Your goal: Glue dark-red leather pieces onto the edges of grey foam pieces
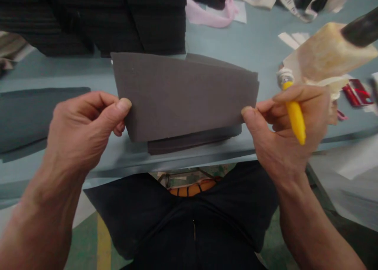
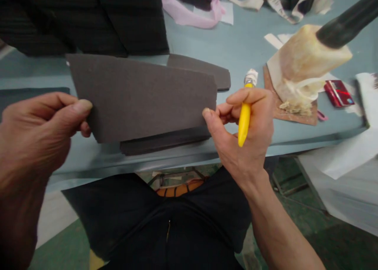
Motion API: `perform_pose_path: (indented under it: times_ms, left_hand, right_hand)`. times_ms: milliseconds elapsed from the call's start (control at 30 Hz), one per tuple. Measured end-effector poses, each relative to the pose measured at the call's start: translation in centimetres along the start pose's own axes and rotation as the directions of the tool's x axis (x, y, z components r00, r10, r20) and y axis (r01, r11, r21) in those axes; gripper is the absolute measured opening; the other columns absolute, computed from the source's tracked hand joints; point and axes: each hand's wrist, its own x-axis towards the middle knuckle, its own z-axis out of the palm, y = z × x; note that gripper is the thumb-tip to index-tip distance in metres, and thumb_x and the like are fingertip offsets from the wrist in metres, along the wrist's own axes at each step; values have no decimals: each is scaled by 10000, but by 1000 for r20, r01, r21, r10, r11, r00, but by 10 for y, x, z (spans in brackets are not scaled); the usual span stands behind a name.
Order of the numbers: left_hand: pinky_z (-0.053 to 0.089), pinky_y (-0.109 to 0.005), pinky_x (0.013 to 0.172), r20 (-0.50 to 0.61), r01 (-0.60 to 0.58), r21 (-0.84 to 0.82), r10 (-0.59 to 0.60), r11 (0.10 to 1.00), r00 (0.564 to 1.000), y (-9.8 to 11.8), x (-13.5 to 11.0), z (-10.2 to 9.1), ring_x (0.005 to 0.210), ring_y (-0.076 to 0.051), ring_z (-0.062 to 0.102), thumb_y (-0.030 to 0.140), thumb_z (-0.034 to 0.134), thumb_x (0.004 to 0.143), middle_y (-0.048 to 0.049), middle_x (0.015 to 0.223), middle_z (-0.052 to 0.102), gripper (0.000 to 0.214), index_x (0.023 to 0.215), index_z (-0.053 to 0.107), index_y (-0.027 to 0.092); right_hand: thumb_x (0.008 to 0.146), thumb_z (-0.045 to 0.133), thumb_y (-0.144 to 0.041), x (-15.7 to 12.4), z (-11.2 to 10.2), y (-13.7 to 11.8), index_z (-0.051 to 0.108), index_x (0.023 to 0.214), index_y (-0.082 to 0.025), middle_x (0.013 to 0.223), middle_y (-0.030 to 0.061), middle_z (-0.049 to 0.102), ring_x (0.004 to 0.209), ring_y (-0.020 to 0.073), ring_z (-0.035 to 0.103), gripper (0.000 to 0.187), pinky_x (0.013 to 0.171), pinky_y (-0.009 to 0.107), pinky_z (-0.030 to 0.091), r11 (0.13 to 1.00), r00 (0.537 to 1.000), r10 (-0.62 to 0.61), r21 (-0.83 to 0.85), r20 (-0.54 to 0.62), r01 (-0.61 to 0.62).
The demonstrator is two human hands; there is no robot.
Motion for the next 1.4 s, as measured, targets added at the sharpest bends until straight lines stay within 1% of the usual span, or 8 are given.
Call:
perform_pose_path:
  times_ms: [167,333,533,600,867,1100,1233,1400]
  left_hand:
    - [298,-252,544,165,60,-57,-50,997,985,-15,12,7,508,-73,437,390,730,821,45,513,546,325,576,612,213]
    - [304,-240,546,263,129,-69,-107,989,959,-27,14,9,525,-69,442,421,750,830,46,524,535,362,581,596,210]
    - [282,-224,521,284,185,-80,-156,979,946,-34,16,13,521,-60,420,477,785,819,49,540,520,400,596,603,200]
    - [270,-217,506,301,200,-89,-165,976,939,-36,17,13,511,-57,408,492,798,804,52,539,514,397,606,619,198]
    - [214,-221,456,351,185,-113,-135,976,927,-32,20,17,483,-54,368,509,819,775,57,512,473,395,599,648,199]
    - [247,-246,481,409,281,-138,-203,950,889,-28,17,23,489,-75,318,382,799,812,45,510,453,336,572,641,209]
    - [267,-235,486,413,300,-168,-210,939,886,-28,16,25,476,-68,296,307,800,860,55,499,429,355,564,637,201]
    - [234,-222,477,412,331,-150,-245,932,878,-23,18,26,459,-44,289,219,774,928,78,466,427,407,558,607,185]
  right_hand:
    - [757,833,-231,-6,-6,12,558,1018,-247,691,-125,599,579,81,635,380,572,230,577,997,992,81,-3,94,-81]
    - [736,832,-233,-9,-8,24,579,1038,-259,714,-119,589,609,92,642,396,619,271,578,994,983,106,-30,151,-102]
    - [702,817,-232,-7,-8,30,586,1032,-277,721,-110,593,595,92,606,406,597,276,541,990,978,140,3,157,-142]
    - [697,812,-242,-8,-9,29,590,1017,-282,693,-111,553,597,106,623,392,580,279,533,990,978,144,-21,149,-143]
    - [685,814,-276,-13,-13,29,578,975,-289,678,-98,492,615,141,651,374,532,275,501,983,979,173,-81,105,-165]
    - [651,843,-239,-15,-11,45,608,961,-256,658,-95,535,553,110,554,389,504,243,430,991,990,128,38,58,-131]
    - [697,893,-350,-18,-8,56,614,980,-252,754,-47,576,619,121,531,409,562,270,457,991,995,90,97,30,-93]
    - [697,903,-427,-20,-2,72,626,981,-244,747,-53,500,627,110,489,437,549,238,405,980,999,44,193,-8,-41]
